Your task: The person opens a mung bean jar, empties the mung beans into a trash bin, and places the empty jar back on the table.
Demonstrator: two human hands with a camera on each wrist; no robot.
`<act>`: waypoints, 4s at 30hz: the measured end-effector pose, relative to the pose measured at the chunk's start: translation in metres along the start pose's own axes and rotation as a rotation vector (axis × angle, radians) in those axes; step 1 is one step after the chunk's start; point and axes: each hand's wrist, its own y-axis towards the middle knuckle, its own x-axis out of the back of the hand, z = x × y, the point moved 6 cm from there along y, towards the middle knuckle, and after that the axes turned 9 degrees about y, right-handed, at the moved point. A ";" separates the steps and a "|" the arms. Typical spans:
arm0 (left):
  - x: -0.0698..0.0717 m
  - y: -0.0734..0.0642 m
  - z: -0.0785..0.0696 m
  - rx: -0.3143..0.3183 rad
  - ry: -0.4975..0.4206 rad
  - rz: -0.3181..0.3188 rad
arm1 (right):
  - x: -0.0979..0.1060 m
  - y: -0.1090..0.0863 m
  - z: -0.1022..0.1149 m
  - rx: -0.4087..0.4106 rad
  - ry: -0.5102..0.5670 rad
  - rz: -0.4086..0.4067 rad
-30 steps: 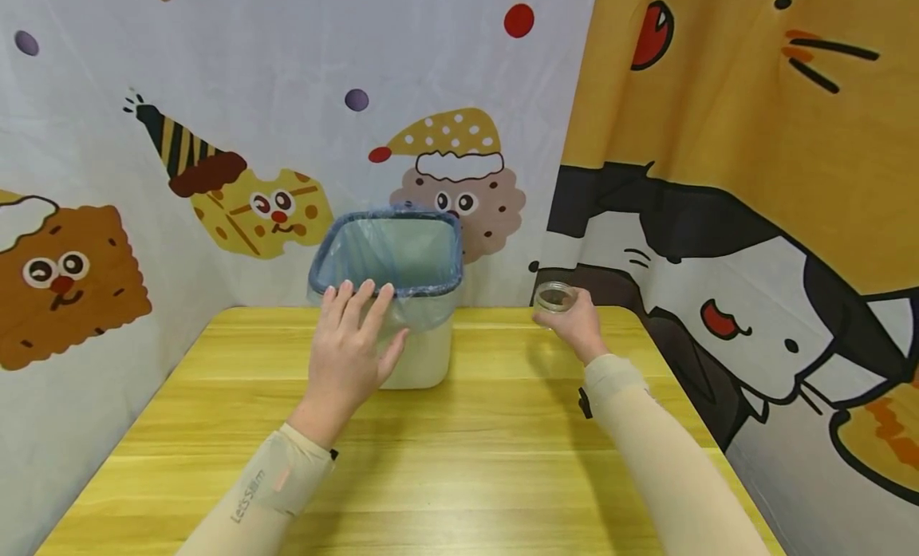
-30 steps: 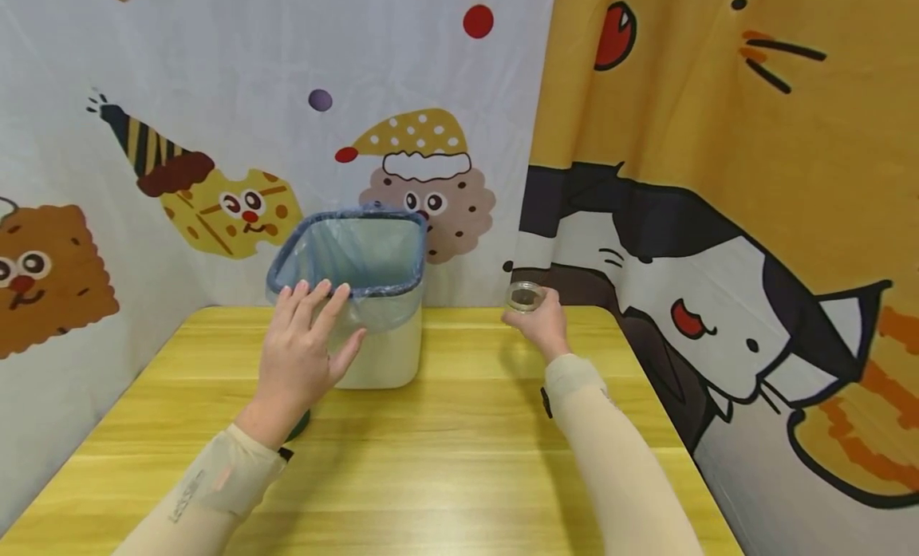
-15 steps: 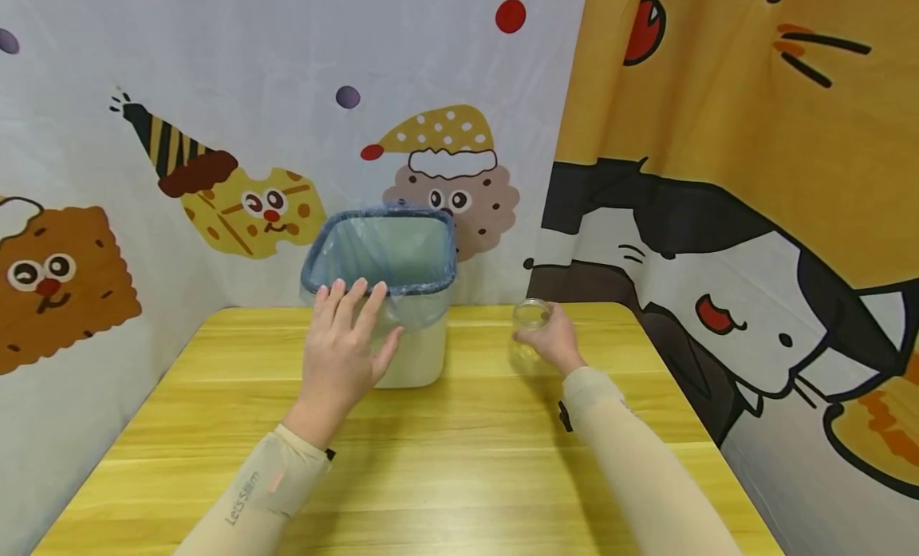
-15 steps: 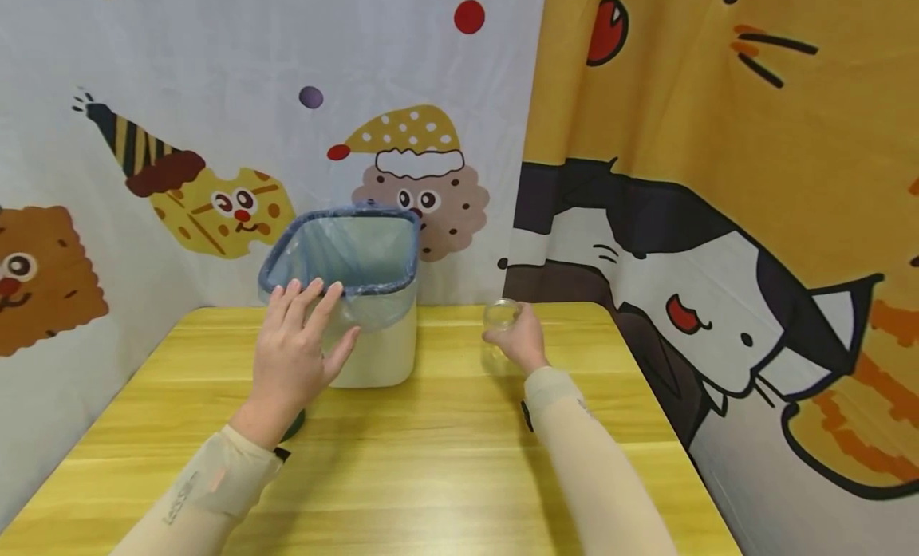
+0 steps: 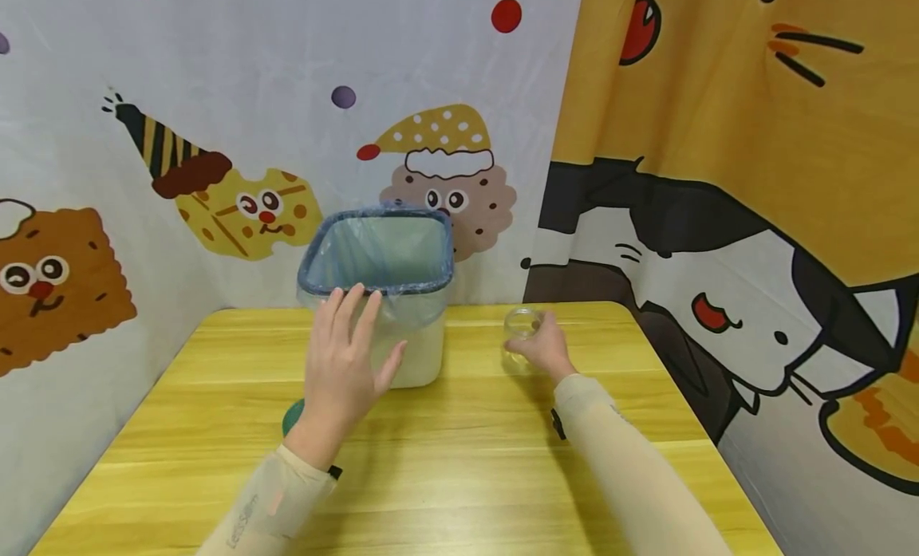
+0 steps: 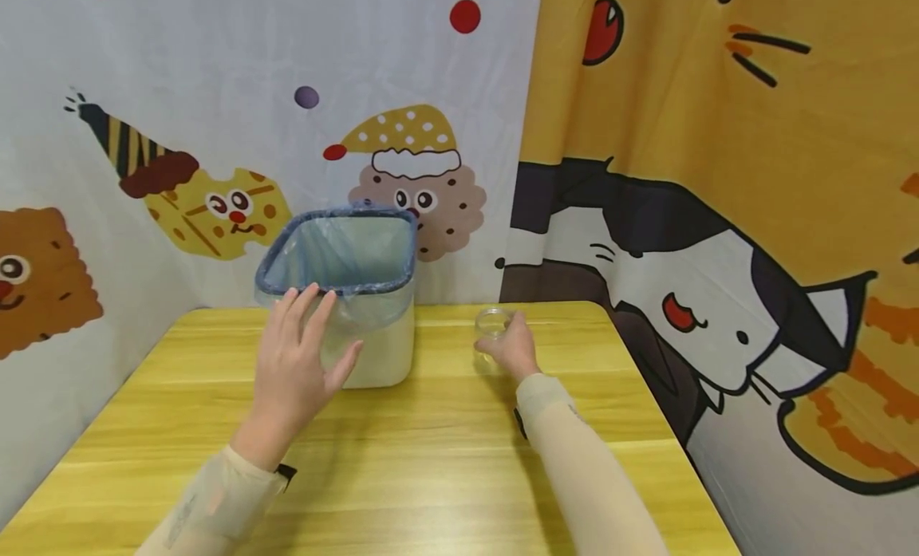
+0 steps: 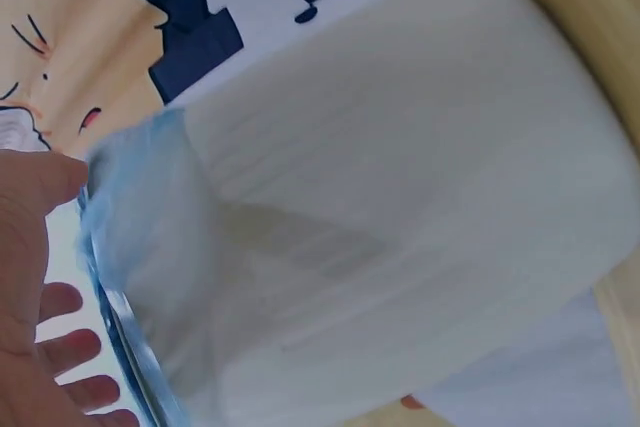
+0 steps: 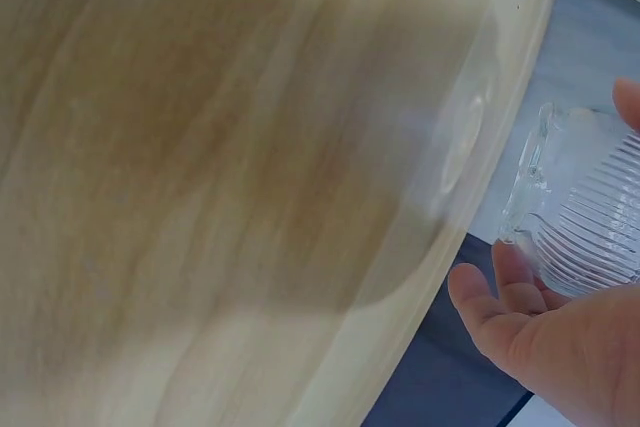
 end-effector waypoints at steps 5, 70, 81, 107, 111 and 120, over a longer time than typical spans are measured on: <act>0.009 -0.019 -0.019 -0.020 -0.115 -0.073 | -0.004 -0.002 -0.002 -0.011 0.007 0.007; -0.011 -0.129 -0.096 0.044 -0.475 0.883 | -0.036 0.019 -0.012 -0.025 -0.294 -0.164; -0.009 -0.130 -0.093 0.064 -0.475 0.889 | -0.050 0.021 -0.017 -0.002 -0.168 -0.180; -0.006 -0.138 -0.079 0.104 -0.463 0.945 | 0.017 -0.055 -0.024 0.080 -0.221 0.139; -0.008 -0.141 -0.077 0.103 -0.475 0.982 | 0.029 -0.080 -0.029 0.096 -0.218 0.135; -0.012 -0.142 -0.070 0.114 -0.466 0.992 | 0.053 -0.124 -0.028 0.181 -0.277 0.083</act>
